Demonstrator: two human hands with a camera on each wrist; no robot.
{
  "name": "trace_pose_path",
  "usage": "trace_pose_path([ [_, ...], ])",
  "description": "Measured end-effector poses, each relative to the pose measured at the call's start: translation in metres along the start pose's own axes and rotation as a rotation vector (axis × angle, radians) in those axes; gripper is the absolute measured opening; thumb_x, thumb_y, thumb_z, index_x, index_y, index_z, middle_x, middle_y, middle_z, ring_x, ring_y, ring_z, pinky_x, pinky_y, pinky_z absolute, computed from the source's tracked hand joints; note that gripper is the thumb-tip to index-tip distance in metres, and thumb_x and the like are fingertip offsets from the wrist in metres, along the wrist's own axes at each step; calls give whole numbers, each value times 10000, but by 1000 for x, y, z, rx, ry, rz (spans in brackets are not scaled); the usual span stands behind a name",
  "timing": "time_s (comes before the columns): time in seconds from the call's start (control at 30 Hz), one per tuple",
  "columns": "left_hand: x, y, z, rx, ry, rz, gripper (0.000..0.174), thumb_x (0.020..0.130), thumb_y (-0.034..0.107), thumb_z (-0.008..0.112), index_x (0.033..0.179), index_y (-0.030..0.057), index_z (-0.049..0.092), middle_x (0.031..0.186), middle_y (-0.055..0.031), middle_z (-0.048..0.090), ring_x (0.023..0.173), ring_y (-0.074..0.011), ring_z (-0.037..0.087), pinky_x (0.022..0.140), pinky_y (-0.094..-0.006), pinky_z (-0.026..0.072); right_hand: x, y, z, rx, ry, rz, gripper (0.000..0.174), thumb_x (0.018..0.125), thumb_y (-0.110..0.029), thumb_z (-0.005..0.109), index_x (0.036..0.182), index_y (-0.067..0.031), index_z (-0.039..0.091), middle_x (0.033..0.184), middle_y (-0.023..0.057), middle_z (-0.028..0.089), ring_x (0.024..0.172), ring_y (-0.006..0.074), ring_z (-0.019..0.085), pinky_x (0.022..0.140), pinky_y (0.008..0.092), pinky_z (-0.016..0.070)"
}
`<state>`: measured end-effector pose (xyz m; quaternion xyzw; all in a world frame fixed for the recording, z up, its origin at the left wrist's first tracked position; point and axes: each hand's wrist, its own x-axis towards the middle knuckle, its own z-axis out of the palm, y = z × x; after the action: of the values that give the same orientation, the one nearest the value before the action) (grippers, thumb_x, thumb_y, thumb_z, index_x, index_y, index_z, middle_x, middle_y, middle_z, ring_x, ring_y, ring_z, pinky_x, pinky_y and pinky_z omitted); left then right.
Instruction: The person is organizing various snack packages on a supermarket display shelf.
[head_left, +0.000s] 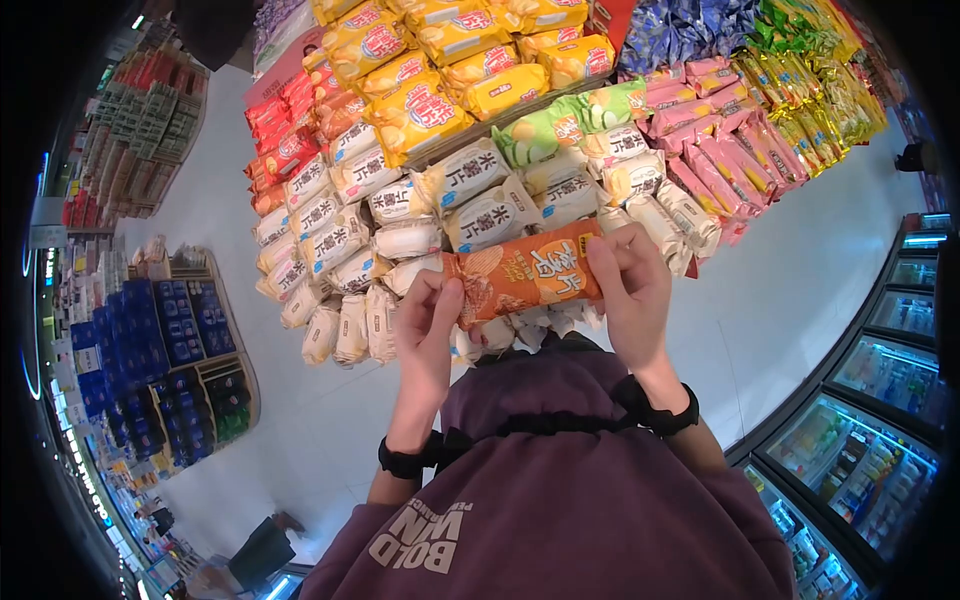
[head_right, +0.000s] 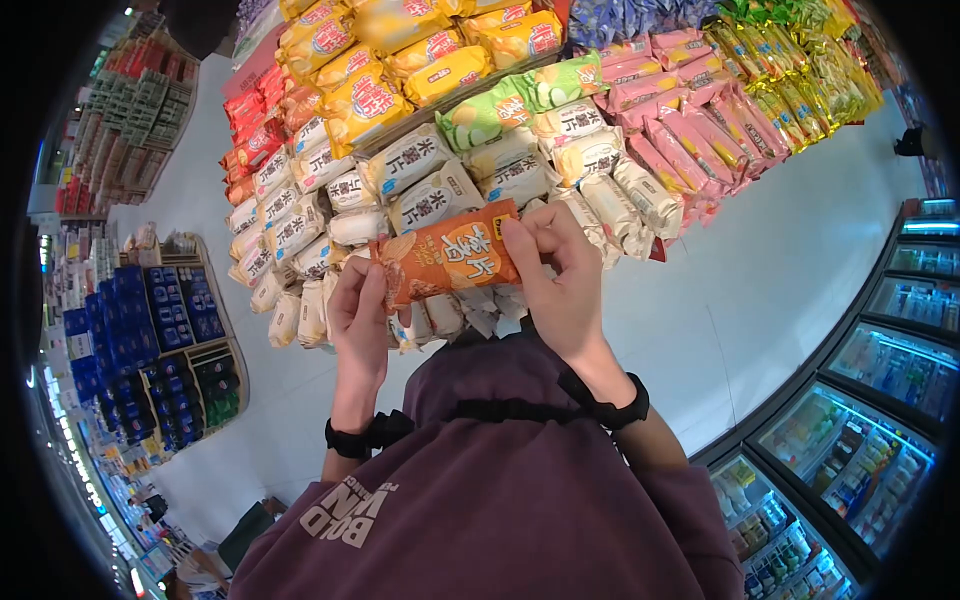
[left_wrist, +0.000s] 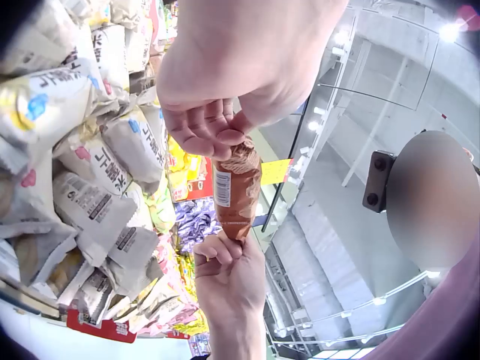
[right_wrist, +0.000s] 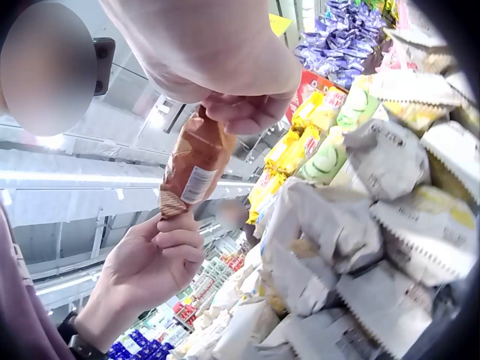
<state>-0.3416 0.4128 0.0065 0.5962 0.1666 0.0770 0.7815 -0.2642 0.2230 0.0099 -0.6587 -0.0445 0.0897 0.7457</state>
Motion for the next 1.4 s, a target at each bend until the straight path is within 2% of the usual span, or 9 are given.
trace_pose_path([
  [0.07,4,-15,2,-10,38,73,117,1010,116,504,951,19,534,871,-38,604,698,-69,556,542,-245,451,4,1,-15,-31,-69,-25,158,982,-126,580,879,-35,505,618,-29,556,610,-8,415,573,188,341],
  [0.1,1,-3,14,-207,33,-65,114,978,105,543,1014,-2,539,966,-49,616,883,-85,583,642,-277,519,6,1,-22,-47,-110,-40,156,981,-124,580,879,-34,504,619,-25,555,613,-3,421,579,193,352],
  [0.27,0,-6,40,-259,-6,-13,390,838,3,683,1190,-36,521,1107,-95,640,1051,-174,621,857,-307,548,17,4,-40,-160,-254,-160,145,961,-106,602,884,-32,505,598,-1,510,598,30,428,595,214,388],
  [0.37,1,-11,45,-148,67,-15,503,749,-118,714,1207,-36,524,1186,-107,627,1098,-180,613,952,-320,501,26,-1,-41,-175,-305,-230,191,886,-140,705,932,-45,546,826,47,618,686,109,559,637,252,463],
  [0.43,-2,-11,49,-98,22,71,520,723,-140,727,1191,-17,536,1185,-113,630,1098,-183,615,960,-324,496,29,-3,-41,-126,-317,-314,330,794,-157,795,1039,-67,594,1082,73,645,947,178,625,742,305,512],
  [0.63,4,-1,55,156,-136,279,470,671,-166,742,1065,41,591,1185,-126,634,1104,-196,616,945,-322,508,44,-10,-59,-317,-548,-499,494,701,-86,833,1150,-100,627,1184,73,648,1092,234,598,873,327,489],
  [0.83,-4,4,57,208,-88,331,427,675,-163,732,1029,35,598,1175,-123,635,1091,-185,617,906,-310,525,53,-15,-55,-396,-643,-588,461,696,-58,819,1119,-101,641,1188,62,647,1088,223,600,866,330,494],
  [1.23,-20,1,61,110,21,50,453,778,44,771,1188,-22,590,1018,-65,682,919,-100,640,810,-247,514,45,-14,-42,-88,-642,61,558,839,-219,771,1240,-22,437,968,132,707,899,147,659,760,300,522],
  [1.4,-18,-10,60,44,168,55,382,810,81,755,1152,-30,625,1035,-69,678,931,-102,638,818,-245,511,40,-5,-42,-140,-540,-87,622,831,-216,779,1298,-17,419,1025,129,683,906,158,650,701,270,520],
])
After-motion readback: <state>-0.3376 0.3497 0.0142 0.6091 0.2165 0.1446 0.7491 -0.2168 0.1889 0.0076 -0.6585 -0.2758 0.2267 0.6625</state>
